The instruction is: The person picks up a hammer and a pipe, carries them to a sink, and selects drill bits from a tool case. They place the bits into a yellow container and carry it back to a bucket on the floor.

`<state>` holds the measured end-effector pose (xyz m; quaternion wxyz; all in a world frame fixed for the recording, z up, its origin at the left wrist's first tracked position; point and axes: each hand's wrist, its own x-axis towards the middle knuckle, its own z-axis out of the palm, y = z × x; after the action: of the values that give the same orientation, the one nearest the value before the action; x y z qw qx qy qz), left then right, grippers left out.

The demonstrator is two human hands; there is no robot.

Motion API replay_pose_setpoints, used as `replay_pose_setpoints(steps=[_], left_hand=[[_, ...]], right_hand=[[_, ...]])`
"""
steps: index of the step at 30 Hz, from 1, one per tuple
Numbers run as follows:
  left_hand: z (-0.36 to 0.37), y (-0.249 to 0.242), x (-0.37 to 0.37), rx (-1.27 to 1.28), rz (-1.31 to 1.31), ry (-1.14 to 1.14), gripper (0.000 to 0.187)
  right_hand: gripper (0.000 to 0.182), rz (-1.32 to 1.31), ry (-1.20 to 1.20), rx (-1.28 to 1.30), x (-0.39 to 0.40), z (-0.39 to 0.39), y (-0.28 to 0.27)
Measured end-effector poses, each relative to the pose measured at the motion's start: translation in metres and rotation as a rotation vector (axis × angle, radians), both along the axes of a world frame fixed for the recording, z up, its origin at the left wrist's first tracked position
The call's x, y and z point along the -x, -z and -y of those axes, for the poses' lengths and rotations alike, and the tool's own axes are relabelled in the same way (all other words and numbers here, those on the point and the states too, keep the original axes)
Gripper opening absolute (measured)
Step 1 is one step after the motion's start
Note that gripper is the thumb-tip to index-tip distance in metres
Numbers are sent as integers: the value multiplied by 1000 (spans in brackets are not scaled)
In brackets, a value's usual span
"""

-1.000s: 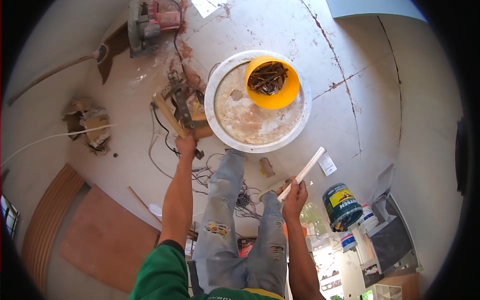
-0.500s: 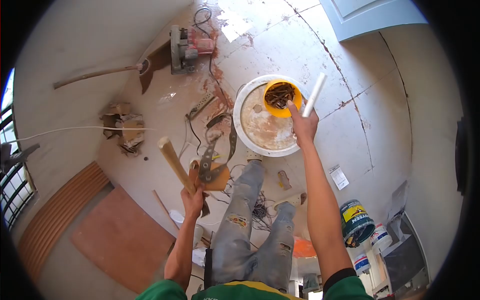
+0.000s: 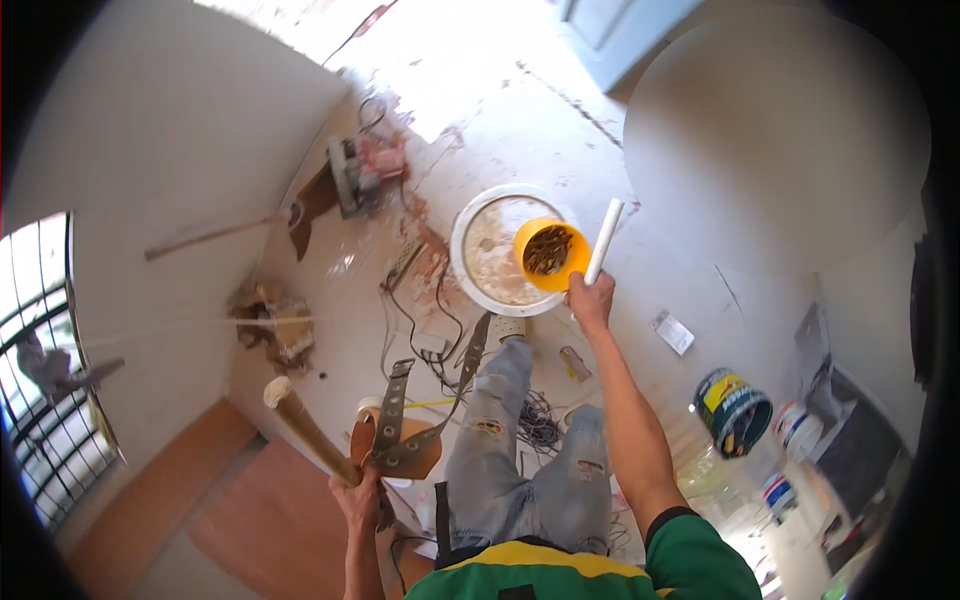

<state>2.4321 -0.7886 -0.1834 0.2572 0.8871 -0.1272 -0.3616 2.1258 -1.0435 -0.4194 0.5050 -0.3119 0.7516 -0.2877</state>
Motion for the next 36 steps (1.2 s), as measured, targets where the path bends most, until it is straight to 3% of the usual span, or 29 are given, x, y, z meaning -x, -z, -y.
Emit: replay_pose_setpoints(steps=[2,4,5,7,9,10,11,12,14,17,20,23,24,25,26,27,30,32,36], left_hand=[[14,-43,2,-70,43,82,19],[40,-88,22,-6,-4,140,14],[51,-104,36,19,-62,254,14],[58,-132,67,250,-92,391,18],[49,-141,69,396,-183,553,21],[41,-139,49,100,-89,592,34],[41,-128,39,-166,36,608,63],[53,-142,51,-130,40,678,63],[60,-164,91,309,-82,984,46],[76,-202,181,308,-68,1275,40],[81,-208,265,385,-96,1472,40],[77,-188,348,619,-209,1673,40],[64,-197,395,838,-318,1751,40],[50,-221,417,353,-168,1723,35],[36,-219,453,361,-185,1751,35],[25,-211,484,438,-171,1807,20],[-19,-216,580,604,-181,1995,19],[-45,-215,639,554,-289,2028,20],[-93,-216,752,431,-366,2216,19]], right_hand=[[28,-97,-8,-41,26,-37,-22],[21,-301,-13,182,58,-94,12],[24,-732,-44,534,70,-119,9],[26,-783,59,379,91,-164,-28],[27,-218,190,-9,129,-211,-77],[27,-241,292,9,144,-238,-108],[30,-129,361,-31,155,-264,-133],[33,5,412,-74,162,-287,-165],[31,-144,456,-39,184,-341,-198],[31,-266,633,45,217,-436,-184],[33,-95,884,-53,255,-496,-254],[33,-131,1000,-88,285,-564,-271],[33,-160,1076,-90,291,-585,-276],[33,-175,1108,-82,298,-605,-277],[32,-255,1134,-68,304,-627,-279],[32,-334,1153,-58,309,-647,-282],[29,-262,1306,-79,331,-694,-298],[27,-316,1370,-56,349,-716,-290],[27,-151,1705,-44,393,-741,-289]])
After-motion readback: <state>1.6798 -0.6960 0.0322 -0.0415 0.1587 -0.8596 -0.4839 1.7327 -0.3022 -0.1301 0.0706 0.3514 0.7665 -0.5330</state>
